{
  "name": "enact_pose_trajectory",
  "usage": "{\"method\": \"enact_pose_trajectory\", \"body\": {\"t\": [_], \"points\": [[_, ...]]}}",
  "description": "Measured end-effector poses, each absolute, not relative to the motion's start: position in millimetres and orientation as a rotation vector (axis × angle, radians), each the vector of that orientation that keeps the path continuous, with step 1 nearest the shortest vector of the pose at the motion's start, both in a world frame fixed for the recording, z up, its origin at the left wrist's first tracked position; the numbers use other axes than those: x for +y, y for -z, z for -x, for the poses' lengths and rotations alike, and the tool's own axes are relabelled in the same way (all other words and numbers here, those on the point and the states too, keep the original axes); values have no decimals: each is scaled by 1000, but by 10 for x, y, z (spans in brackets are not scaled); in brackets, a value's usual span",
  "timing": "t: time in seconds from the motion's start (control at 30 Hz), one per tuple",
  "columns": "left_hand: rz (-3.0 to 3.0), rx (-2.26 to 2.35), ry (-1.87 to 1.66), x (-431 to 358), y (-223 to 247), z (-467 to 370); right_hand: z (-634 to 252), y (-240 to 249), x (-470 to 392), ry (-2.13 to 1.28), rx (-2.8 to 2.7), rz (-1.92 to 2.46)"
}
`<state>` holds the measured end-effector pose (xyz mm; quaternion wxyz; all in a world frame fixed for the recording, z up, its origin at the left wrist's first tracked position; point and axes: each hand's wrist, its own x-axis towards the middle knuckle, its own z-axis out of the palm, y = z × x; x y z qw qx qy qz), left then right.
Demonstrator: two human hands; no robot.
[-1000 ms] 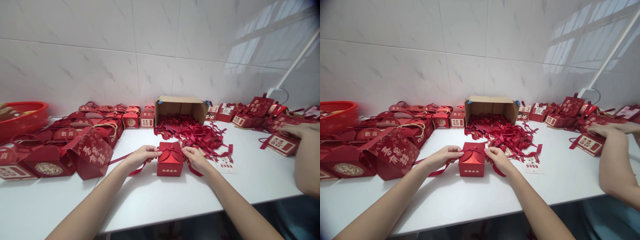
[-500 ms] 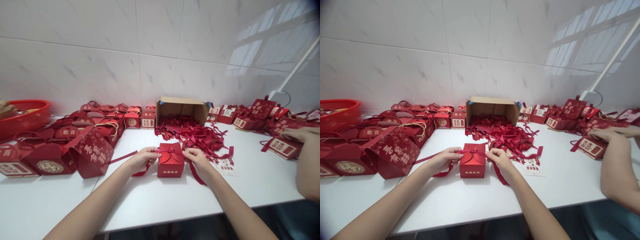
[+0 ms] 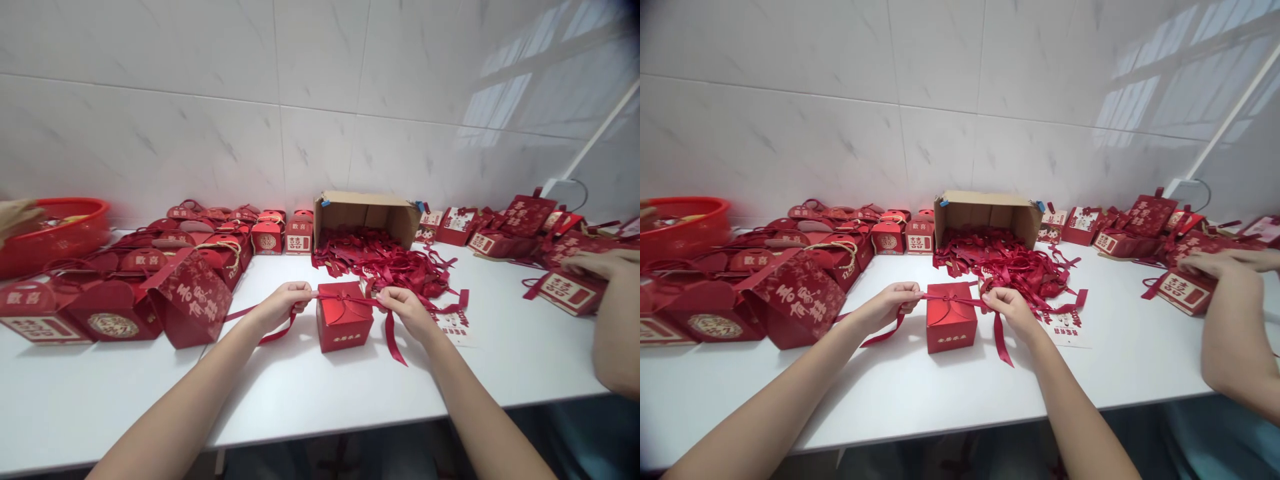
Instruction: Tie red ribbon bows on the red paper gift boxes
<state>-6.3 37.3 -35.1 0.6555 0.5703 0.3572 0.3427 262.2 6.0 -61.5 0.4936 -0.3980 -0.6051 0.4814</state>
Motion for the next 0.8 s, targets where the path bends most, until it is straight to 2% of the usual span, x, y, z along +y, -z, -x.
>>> {"method": "enact_pose_trajectory", "body": {"t": [0.3,0.8], "points": [[-1283,851,-924,338,491,-37,-2563,568,41,-1271,-1549,1122],[-1458,932,-1024,319,490,-30,-2608,359,-194,-1325,-1684,830]]}}
